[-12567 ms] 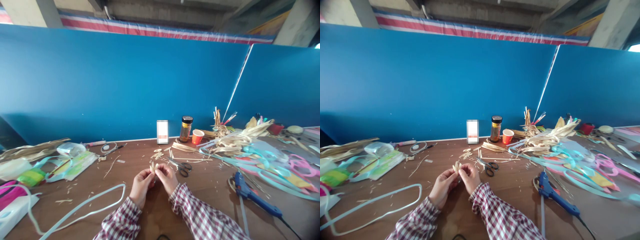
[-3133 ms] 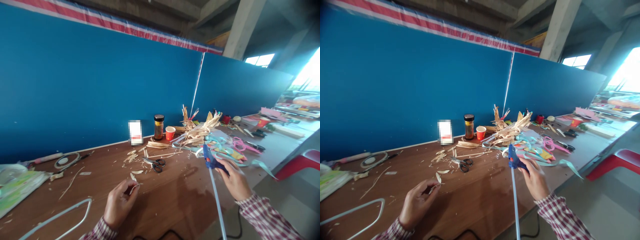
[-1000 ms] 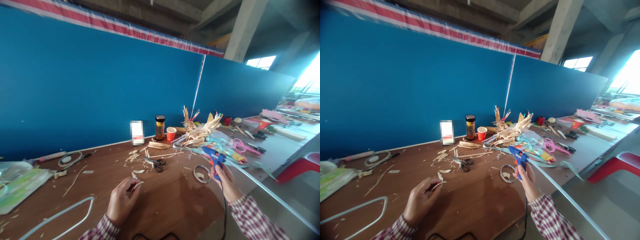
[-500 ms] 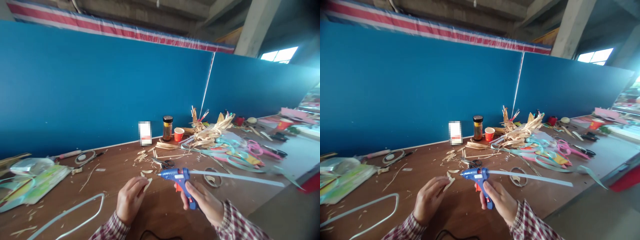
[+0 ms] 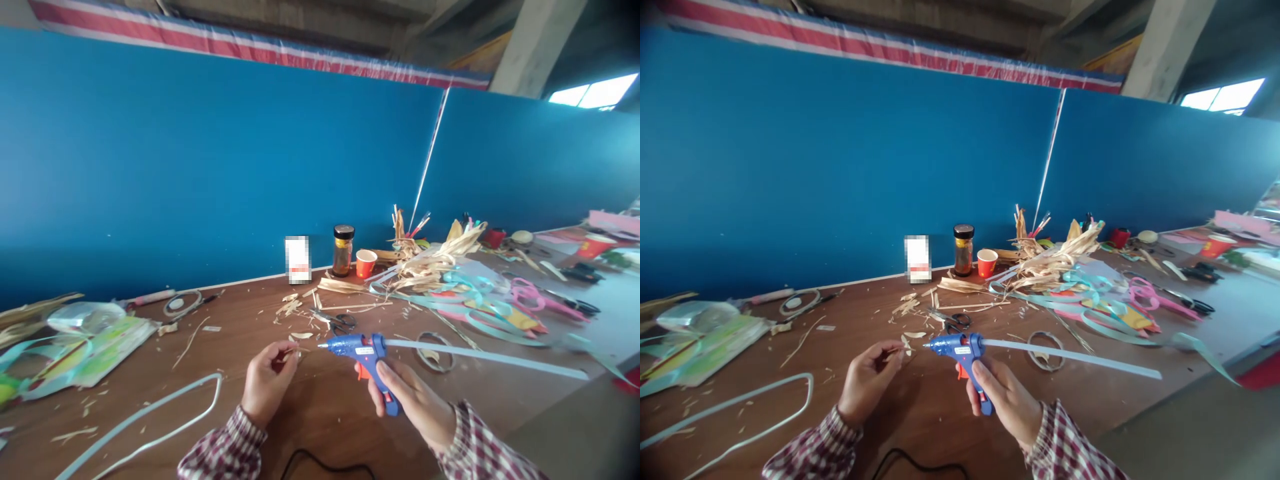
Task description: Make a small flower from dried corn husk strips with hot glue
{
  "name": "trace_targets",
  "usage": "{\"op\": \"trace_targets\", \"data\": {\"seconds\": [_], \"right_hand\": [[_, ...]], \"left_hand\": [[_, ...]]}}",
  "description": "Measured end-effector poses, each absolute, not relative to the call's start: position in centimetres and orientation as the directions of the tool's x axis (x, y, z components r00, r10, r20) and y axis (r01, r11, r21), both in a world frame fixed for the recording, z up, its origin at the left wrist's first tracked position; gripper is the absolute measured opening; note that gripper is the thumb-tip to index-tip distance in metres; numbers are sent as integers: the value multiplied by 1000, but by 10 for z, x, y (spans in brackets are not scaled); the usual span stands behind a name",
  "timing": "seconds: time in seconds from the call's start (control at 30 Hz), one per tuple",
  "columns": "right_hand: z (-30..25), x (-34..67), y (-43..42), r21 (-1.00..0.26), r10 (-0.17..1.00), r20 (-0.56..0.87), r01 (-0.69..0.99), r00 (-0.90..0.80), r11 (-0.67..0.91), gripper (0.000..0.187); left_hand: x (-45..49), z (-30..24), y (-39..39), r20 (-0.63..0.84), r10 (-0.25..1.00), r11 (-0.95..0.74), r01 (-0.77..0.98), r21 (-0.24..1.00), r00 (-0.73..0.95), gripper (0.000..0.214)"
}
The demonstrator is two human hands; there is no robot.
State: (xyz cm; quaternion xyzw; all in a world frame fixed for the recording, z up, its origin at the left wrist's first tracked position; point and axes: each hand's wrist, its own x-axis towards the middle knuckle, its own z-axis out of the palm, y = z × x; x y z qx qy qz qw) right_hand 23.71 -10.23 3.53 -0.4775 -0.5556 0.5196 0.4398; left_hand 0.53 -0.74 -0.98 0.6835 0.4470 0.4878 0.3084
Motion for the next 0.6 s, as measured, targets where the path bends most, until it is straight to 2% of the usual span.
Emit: {"op": "trace_targets", "data": {"seconds": [0.13,0.3,0.43,0.6], "right_hand": [[35,232,-102,-999,989,-8,37,-147,-3,46],[35,228,-99,-999,988,-34,18,-150,-31,48],[35,230,-100,-999,987,-26,42,-160,-20,49],[37,232,-102,-997,985,-12,77,-171,1,48]], "left_hand": [[4,-8,-5,219,972,-232,187,954,91,22],[4,-13,-3,153,978,-164,74,984,140,22],[6,-15,-6,254,953,-281,173,944,164,17],[5,-8,-12,524,822,-570,348,744,224,11]]}}
